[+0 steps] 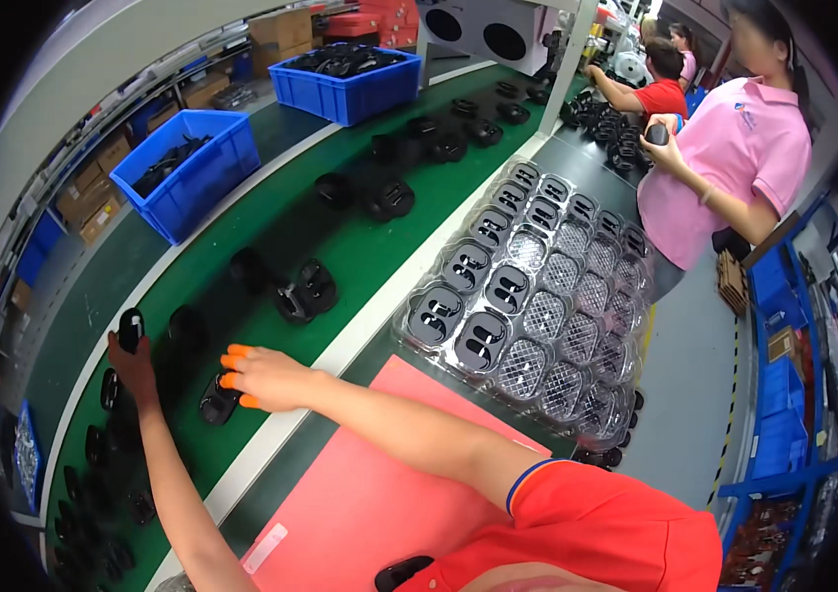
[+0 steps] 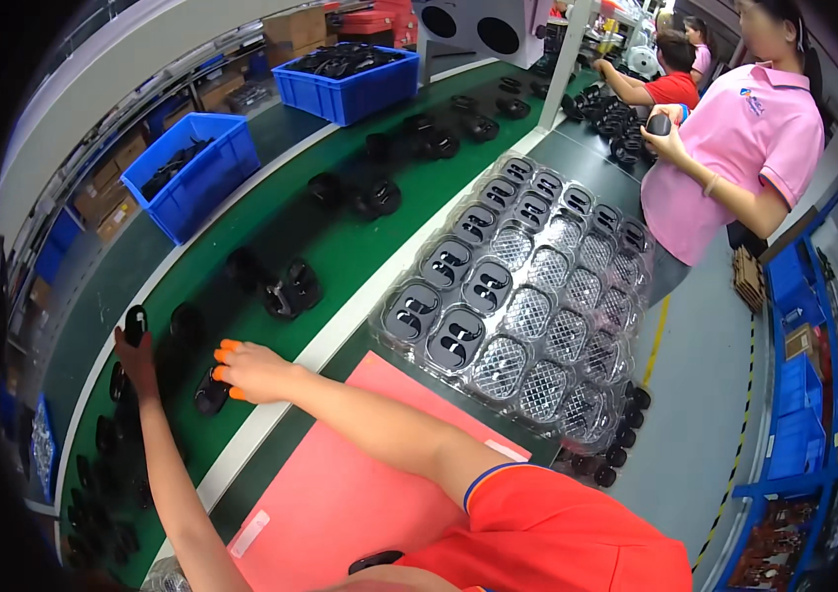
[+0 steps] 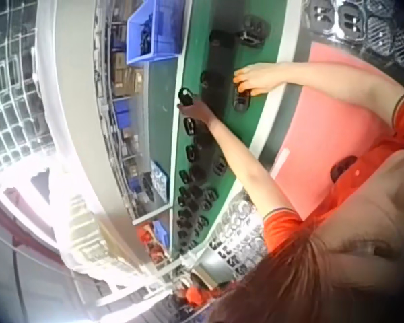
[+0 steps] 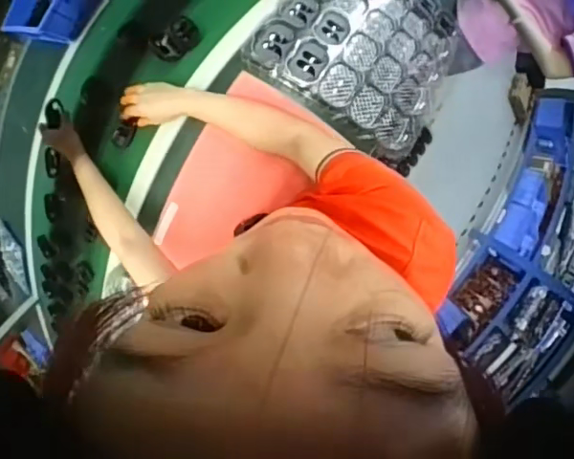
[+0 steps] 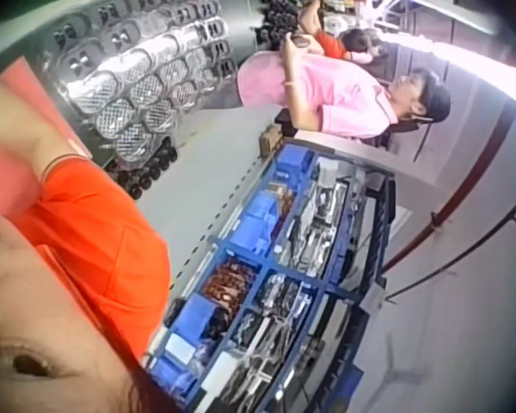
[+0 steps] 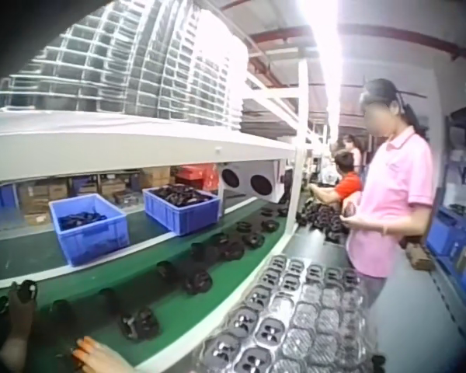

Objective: Assembling electronic game controller components by attaching thumbstick caps to joystick housings on a production conveyor belt.

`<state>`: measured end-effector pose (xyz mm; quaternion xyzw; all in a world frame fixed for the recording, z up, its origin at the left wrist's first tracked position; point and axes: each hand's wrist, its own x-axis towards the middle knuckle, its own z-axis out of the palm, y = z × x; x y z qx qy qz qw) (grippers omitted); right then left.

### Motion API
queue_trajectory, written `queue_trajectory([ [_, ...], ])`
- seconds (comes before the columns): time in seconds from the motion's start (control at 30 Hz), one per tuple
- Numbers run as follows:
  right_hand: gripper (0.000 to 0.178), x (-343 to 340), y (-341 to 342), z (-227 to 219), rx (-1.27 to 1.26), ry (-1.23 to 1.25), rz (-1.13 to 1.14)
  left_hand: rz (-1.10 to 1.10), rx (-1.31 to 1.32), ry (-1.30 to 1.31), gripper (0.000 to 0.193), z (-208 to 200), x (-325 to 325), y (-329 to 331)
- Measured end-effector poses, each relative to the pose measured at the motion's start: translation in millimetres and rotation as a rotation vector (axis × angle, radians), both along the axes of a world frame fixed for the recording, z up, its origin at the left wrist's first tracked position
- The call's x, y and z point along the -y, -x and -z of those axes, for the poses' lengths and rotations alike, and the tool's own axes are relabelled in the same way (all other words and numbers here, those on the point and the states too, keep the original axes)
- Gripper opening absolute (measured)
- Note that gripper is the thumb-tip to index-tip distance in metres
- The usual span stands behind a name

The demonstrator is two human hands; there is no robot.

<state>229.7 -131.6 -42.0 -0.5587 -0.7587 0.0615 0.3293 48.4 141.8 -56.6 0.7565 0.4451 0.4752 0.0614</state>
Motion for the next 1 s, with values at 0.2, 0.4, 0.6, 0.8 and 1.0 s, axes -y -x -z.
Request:
queue_trajectory([
  [0.2,0.044,-5.9,-9.3,6.6,0.007,-0.071,0.103,0.513,1.564,1.041,0.032,-9.0,69.9,2.5],
  [0.4,0.043,-10.1,-5.9,-1.4,0.013,-0.014,0.187,0.943,1.72,1.079,0.033,-25.4,125.9,-5.2],
  [0.6,0.061,-0.7,-13.3,-20.4,-0.886,0.001,0.112,0.794,1.57,1.175,0.041,-39.9,164.0,-23.0],
  [0.8,0.046,8.1,-27.3,-19.6,-1.774,0.067,-0.106,0.691,1.303,1.185,0.043,-26.9,173.9,-37.9],
  [1.0,0.037,2.7,-24.4,-18.5,-1.916,0.121,-0.217,0.759,1.448,1.348,0.042,-23.0,170.1,-34.6],
])
